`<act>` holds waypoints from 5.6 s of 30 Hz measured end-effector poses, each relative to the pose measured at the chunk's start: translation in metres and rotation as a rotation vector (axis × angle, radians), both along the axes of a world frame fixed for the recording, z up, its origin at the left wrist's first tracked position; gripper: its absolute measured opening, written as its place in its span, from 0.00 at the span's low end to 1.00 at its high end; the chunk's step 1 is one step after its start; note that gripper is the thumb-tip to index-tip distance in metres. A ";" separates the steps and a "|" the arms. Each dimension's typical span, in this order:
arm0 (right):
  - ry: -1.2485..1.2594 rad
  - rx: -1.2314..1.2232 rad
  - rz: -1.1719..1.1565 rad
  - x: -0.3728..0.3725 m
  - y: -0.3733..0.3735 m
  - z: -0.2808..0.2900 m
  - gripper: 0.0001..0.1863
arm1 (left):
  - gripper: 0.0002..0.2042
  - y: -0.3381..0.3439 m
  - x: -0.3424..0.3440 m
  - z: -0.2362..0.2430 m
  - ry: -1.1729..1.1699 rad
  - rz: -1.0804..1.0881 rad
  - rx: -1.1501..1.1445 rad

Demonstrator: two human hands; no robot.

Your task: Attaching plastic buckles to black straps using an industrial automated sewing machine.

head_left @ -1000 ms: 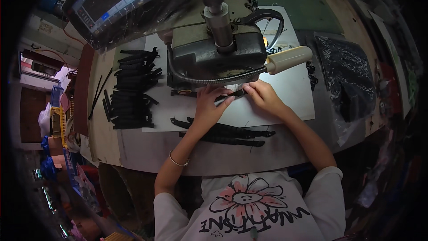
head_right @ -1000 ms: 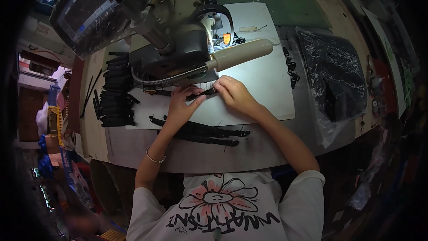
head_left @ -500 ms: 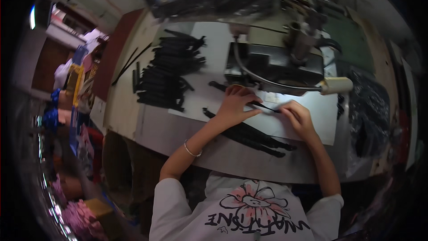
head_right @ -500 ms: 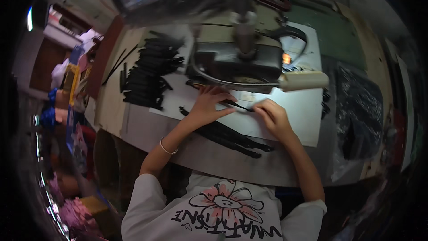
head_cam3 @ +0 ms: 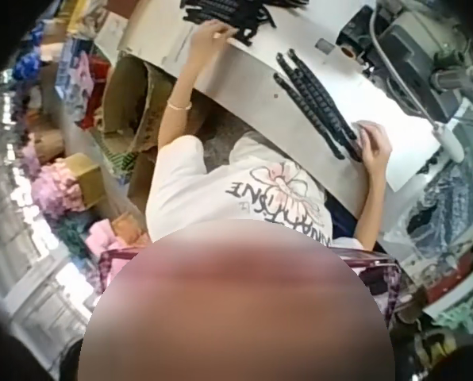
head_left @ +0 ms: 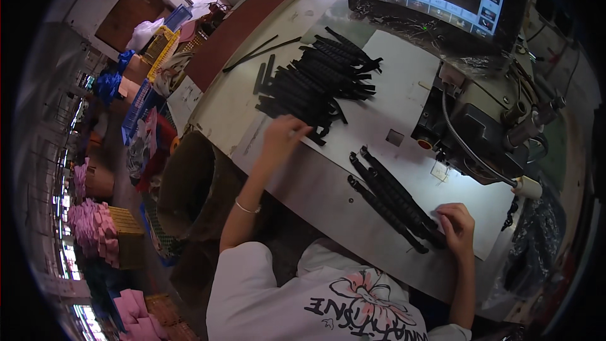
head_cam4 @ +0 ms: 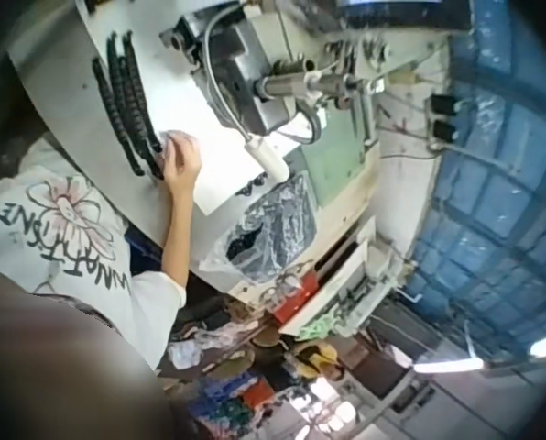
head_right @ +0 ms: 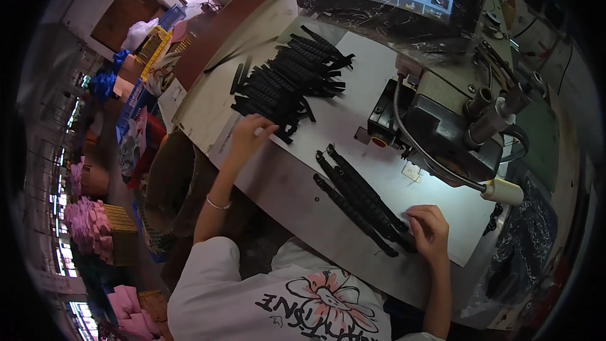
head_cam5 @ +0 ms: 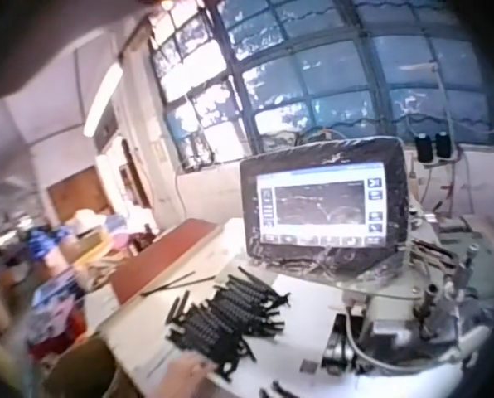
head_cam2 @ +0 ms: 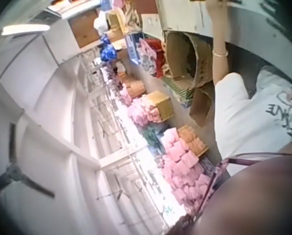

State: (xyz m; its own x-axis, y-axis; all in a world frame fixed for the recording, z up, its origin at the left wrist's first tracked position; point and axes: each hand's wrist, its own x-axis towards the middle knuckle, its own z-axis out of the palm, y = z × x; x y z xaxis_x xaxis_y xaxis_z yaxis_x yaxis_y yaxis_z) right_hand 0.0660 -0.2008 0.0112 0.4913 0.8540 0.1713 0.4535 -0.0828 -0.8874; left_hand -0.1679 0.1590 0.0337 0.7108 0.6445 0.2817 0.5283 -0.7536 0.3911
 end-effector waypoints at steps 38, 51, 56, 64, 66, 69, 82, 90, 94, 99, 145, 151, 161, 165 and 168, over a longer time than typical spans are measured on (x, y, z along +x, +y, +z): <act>-0.505 -0.184 -0.351 0.162 -0.003 -0.034 0.11 | 0.11 -0.143 0.157 -0.015 0.186 -0.818 -0.431; 0.168 0.044 -0.452 0.061 -0.013 0.002 0.03 | 0.12 -0.183 0.176 -0.027 -0.042 -0.902 -0.239; 0.406 -0.131 -0.453 0.023 -0.026 0.000 0.04 | 0.08 -0.191 0.180 -0.028 -0.029 -0.882 -0.332; -0.046 -0.051 -0.588 -0.007 -0.003 -0.002 0.08 | 0.06 -0.194 0.182 -0.037 -0.148 -0.735 -0.486; -0.151 -0.005 -0.603 -0.010 0.000 -0.001 0.08 | 0.06 -0.194 0.182 -0.039 -0.143 -0.674 -0.605; -0.262 0.026 -0.586 -0.010 0.004 -0.006 0.08 | 0.06 -0.192 0.184 -0.042 -0.200 -0.742 -0.596; -0.613 0.060 -0.498 -0.005 0.011 -0.013 0.09 | 0.05 -0.190 0.179 -0.043 -0.199 -0.787 -0.488; -0.523 0.097 -0.475 -0.008 0.011 -0.017 0.06 | 0.04 -0.193 0.179 -0.045 -0.299 -0.707 -0.413; 0.038 0.084 -0.561 -0.012 0.011 -0.012 0.05 | 0.04 -0.196 0.177 -0.040 -0.286 -0.639 -0.452; 0.173 0.115 -0.572 -0.009 0.014 -0.016 0.05 | 0.04 -0.192 0.180 -0.040 -0.329 -0.686 -0.396; 0.267 -0.334 -0.251 0.072 0.071 -0.001 0.11 | 0.16 -0.134 0.175 -0.059 -0.232 -0.871 0.377; 0.177 -0.425 -0.221 0.078 0.071 -0.014 0.15 | 0.18 -0.134 0.175 -0.059 -0.124 -0.901 0.344; -0.070 -0.432 -0.298 0.086 0.067 -0.060 0.26 | 0.21 -0.128 0.176 -0.050 -0.028 -0.958 0.546; -0.011 -0.495 -0.321 0.078 0.066 -0.043 0.28 | 0.21 -0.121 0.177 -0.055 -0.032 -0.986 0.521; 0.025 -0.475 -0.317 0.076 0.066 -0.041 0.28 | 0.21 -0.114 0.174 -0.062 -0.126 -1.004 0.415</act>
